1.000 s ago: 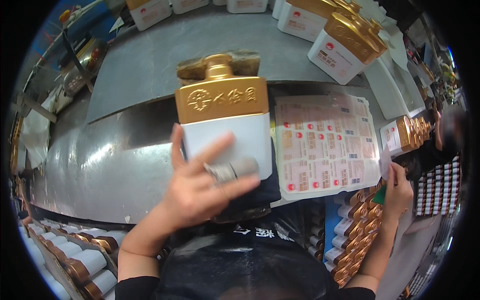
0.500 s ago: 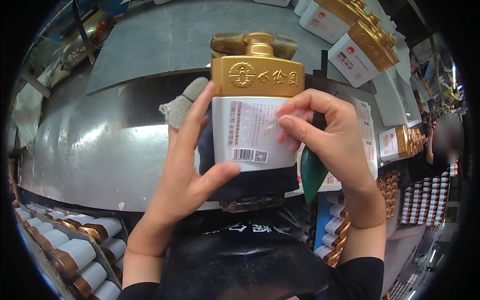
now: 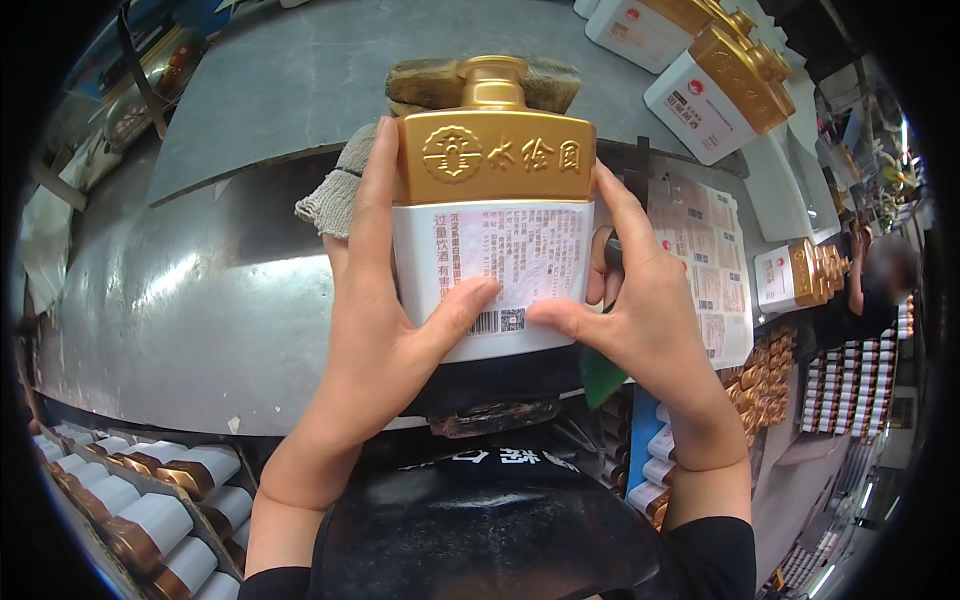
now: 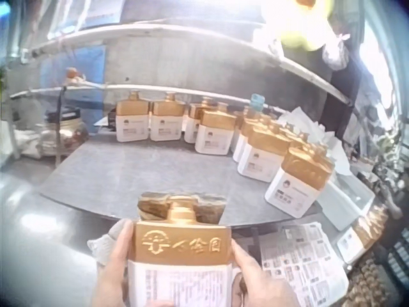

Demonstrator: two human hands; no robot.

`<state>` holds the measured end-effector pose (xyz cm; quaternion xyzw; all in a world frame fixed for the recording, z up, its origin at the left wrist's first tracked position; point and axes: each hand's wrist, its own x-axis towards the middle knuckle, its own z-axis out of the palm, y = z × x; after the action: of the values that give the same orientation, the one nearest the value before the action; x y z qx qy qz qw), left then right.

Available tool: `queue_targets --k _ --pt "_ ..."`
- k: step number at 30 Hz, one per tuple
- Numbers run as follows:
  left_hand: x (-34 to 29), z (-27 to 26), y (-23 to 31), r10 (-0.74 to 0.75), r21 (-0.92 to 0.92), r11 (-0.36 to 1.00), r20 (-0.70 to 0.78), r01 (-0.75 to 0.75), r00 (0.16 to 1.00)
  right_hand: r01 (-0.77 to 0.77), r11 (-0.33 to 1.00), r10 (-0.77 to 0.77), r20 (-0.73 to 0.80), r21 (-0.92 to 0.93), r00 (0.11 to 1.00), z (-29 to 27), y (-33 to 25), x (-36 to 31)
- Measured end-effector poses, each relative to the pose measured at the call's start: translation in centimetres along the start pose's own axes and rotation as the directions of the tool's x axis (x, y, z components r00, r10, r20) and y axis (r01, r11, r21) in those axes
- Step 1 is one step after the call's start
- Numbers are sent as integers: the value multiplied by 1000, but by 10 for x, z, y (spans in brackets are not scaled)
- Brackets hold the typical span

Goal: The person picks up gold and white bottles from a nearby rack and applies printed labels to their sides using a green plastic squeegee tool. They smooth the labels, trim excess edges, and place the finished bottles onto a metal work surface.

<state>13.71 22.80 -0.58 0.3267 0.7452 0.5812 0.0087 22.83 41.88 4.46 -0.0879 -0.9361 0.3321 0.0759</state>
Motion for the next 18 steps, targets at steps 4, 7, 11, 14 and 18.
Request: queue_targets --k 4,7,11,14,18 --pt "0 1 10 -104 -240 965 15 104 994 -48 982 36 67 181 997 -8 0 2" --pt "2 2 10 -89 -290 953 23 91 996 -132 912 99 103 388 990 -13 6 12" --pt "1 8 15 -27 -72 997 5 27 1000 -40 977 13 126 211 992 -11 5 15" --pt "-1 5 9 -36 -6 999 39 36 999 -62 960 29 127 271 992 -3 8 14" --pt "-3 1 9 -67 -52 996 81 72 994 -41 978 10 150 205 989 -5 7 12"
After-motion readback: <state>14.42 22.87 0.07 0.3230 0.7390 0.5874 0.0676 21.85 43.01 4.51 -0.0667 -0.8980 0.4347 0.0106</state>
